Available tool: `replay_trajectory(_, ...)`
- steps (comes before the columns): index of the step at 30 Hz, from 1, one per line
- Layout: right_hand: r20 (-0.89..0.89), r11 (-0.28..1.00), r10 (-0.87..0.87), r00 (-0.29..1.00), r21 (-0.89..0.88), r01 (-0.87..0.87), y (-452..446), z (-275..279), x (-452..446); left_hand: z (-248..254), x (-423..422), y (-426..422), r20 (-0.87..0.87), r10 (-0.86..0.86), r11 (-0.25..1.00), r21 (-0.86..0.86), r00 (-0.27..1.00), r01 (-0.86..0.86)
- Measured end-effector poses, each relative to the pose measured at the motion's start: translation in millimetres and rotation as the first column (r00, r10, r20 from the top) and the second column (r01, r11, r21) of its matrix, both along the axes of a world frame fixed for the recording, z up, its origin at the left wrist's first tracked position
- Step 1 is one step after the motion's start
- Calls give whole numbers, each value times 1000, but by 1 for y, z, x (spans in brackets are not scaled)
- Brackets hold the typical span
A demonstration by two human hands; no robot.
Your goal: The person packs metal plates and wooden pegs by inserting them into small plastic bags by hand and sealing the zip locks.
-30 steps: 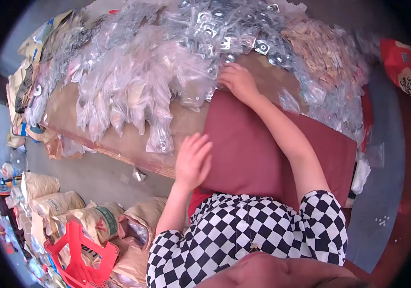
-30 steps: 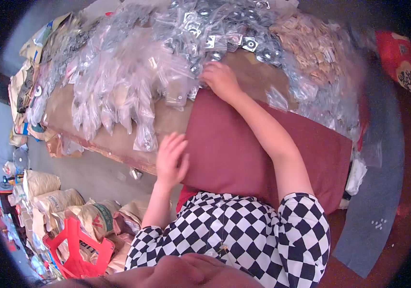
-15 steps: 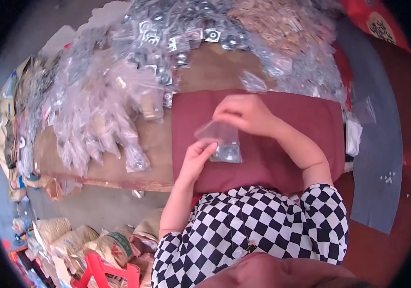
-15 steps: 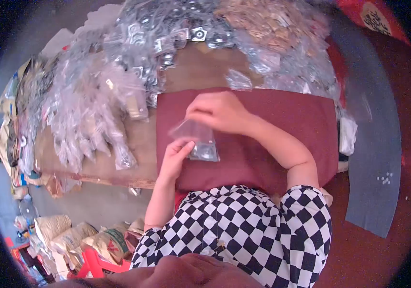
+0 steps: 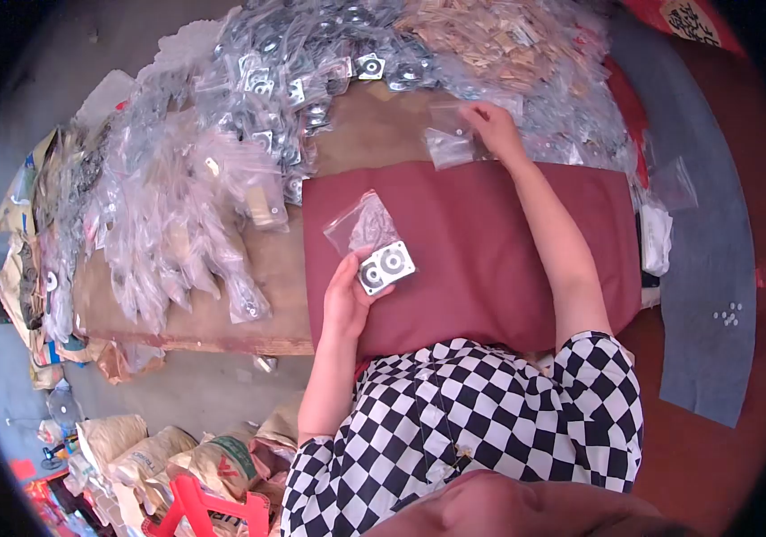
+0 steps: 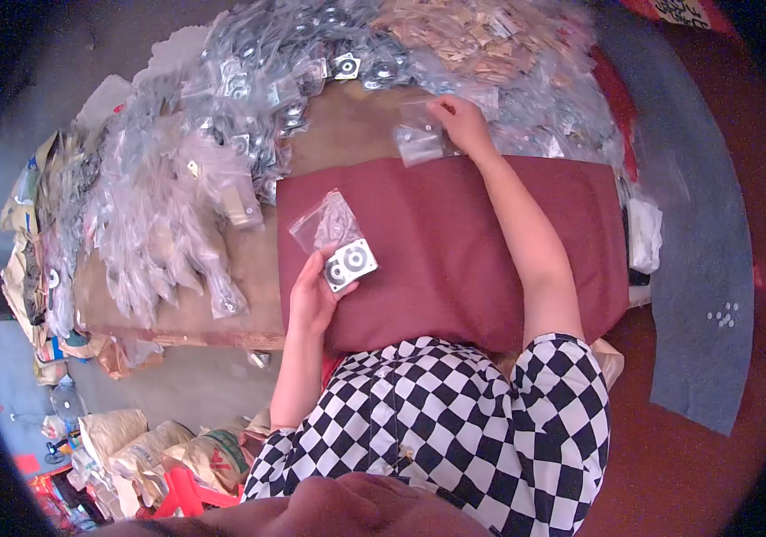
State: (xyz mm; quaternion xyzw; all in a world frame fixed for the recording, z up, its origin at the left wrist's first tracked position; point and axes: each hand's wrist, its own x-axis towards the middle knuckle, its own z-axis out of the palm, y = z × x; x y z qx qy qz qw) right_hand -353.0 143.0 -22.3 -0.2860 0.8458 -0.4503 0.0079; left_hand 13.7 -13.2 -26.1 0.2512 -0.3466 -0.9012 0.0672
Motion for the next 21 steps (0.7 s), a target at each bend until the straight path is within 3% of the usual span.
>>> replay_trajectory(2,380,951,163,911,-306,-43,1,26,17,8,-3,1,6,46,998,-42,999,-46)
replay_trajectory(5,434,870,462,774,-393,-299,5,63,74,6,-11,0,-6,17,993,-118,1000,-18)
replay_trajectory(7,518,858,507,690,-383,-343,7,75,114,7,-22,6,-75,-63,997,-41,995,60)
replay_trajectory(10,552,852,524,649,-324,-411,14,76,157,24,-34,35,-162,-102,995,-1,981,104)
replay_trajectory(11,410,854,517,752,-190,-484,20,77,164,12,-36,43,-100,-45,997,65,994,52)
replay_trajectory(12,252,849,519,817,-38,-528,25,77,166,12,-39,46,-74,-141,988,-69,987,136)
replay_trajectory(13,251,856,507,825,-36,-515,31,76,162,12,-42,47,-38,-227,956,-199,973,215)
replay_trajectory(16,352,902,430,831,-200,-382,55,73,127,9,-46,43,74,-170,975,-133,983,179)
replay_trajectory(17,130,960,279,951,-41,-276,67,75,107,7,-44,38,46,-131,984,-114,990,135)
replay_trajectory(18,32,993,86,996,80,-88,77,81,84,7,-43,33,72,-83,987,-132,994,92)
replay_trajectory(20,-106,977,-184,977,-128,170,100,39,5,11,-42,25,106,-8,982,-185,994,28)
replay_trajectory(21,-370,939,-341,865,-91,331,113,18,-34,10,-41,24,101,-7,982,-185,995,26)
